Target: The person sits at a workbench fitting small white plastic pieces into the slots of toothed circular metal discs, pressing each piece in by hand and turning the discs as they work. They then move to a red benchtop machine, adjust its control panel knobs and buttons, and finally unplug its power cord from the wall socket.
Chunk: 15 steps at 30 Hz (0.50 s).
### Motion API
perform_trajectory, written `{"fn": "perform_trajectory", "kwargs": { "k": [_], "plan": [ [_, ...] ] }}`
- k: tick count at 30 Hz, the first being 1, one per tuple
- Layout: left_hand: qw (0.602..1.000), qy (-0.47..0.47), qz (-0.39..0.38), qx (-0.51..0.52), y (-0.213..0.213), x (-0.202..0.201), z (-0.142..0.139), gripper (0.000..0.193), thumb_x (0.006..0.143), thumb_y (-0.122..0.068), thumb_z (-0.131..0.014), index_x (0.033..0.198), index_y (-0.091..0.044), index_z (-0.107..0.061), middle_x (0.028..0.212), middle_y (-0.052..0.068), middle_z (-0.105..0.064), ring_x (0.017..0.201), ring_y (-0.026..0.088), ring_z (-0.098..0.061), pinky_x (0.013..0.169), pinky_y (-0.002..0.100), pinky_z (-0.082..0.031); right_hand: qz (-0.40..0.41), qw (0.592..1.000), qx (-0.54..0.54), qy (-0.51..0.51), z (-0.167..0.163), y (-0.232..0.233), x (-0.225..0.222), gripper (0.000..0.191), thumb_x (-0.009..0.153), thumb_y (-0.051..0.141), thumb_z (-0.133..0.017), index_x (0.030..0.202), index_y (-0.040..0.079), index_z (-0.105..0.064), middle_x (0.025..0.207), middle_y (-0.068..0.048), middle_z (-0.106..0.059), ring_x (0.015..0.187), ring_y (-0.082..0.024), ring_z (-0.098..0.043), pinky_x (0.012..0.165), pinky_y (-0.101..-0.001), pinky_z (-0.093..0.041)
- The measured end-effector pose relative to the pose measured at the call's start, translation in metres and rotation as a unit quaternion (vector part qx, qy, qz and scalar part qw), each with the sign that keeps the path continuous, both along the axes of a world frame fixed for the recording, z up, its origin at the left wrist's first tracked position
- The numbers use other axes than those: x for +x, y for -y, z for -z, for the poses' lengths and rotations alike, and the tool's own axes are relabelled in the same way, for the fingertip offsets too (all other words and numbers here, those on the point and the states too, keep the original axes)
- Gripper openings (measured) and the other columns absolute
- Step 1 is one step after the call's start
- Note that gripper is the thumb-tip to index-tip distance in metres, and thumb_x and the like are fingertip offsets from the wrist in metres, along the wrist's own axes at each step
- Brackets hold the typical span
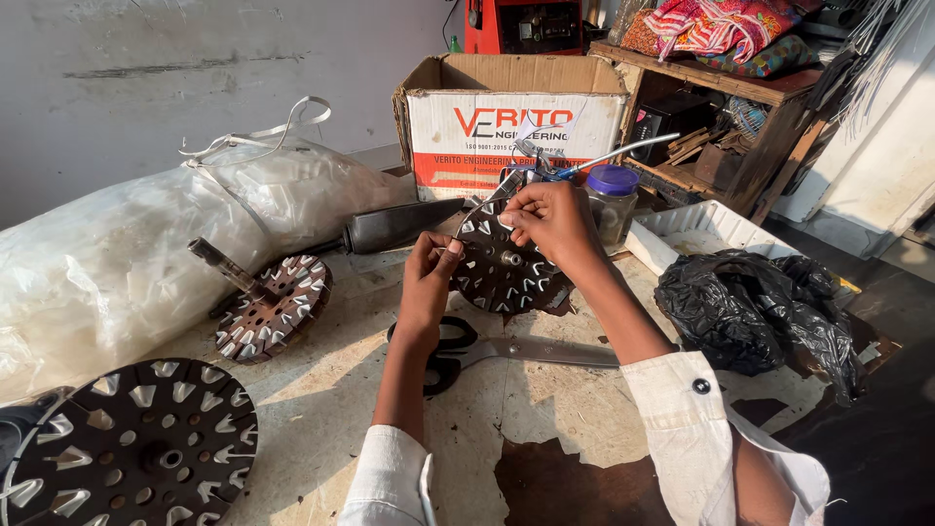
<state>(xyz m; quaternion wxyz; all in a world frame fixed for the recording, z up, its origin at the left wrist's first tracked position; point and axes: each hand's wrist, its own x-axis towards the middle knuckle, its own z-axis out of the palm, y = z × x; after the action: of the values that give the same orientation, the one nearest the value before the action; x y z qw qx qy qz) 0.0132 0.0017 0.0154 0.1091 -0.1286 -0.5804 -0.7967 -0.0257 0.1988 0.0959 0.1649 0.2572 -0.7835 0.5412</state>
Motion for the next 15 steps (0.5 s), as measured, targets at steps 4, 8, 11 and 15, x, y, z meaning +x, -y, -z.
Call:
{"fn": "perform_trajectory", "kwargs": {
  "k": [4,8,11,15],
  "plan": [
    [1.000,-0.017,-0.022,0.000,0.0008,-0.0024,0.0036,0.019,0.103,-0.024,-0.063,0.100,-0.006,-0.056,0.082,-0.001,-0.059,0.076,0.007,-0.049,0.068,0.025,-0.041,0.051,0.995,0.077,-0.021,0.0014,0.0042,0.0043,0.008,0.088,0.002,-0.077,0.090,-0.005,-0.074,0.072,-0.006,-0.074,0.062,-0.009,-0.070,0.057,-0.0244,-0.057],
    [1.000,-0.014,-0.017,0.002,0.0027,-0.0024,0.0062,0.020,0.102,-0.024,-0.063,0.098,-0.007,-0.055,0.079,-0.001,-0.058,0.074,0.007,-0.048,0.066,0.025,-0.041,0.000,0.996,0.084,-0.020,-0.0004,0.0015,0.0023,0.008,0.088,-0.004,-0.074,0.096,-0.006,-0.073,0.078,-0.007,-0.075,0.069,-0.010,-0.071,0.062,-0.0243,-0.058],
    [1.000,-0.016,-0.011,0.009,0.0018,-0.0035,0.0060,0.019,0.102,-0.024,-0.063,0.099,-0.007,-0.055,0.078,-0.002,-0.057,0.073,0.006,-0.047,0.065,0.025,-0.040,-0.003,0.996,0.090,-0.009,-0.0018,0.0005,0.0002,0.015,0.086,-0.009,-0.071,0.101,-0.006,-0.073,0.079,-0.008,-0.075,0.071,-0.010,-0.072,0.065,-0.0248,-0.059],
    [1.000,-0.017,-0.023,-0.001,0.0013,-0.0042,0.0068,0.020,0.103,-0.024,-0.064,0.099,-0.007,-0.054,0.077,-0.003,-0.054,0.072,0.006,-0.043,0.064,0.026,-0.037,0.019,0.995,0.101,-0.005,-0.0048,0.0040,0.0062,0.015,0.086,-0.008,-0.071,0.101,-0.006,-0.074,0.079,-0.008,-0.075,0.071,-0.012,-0.072,0.063,-0.0264,-0.058]
  ]
}}
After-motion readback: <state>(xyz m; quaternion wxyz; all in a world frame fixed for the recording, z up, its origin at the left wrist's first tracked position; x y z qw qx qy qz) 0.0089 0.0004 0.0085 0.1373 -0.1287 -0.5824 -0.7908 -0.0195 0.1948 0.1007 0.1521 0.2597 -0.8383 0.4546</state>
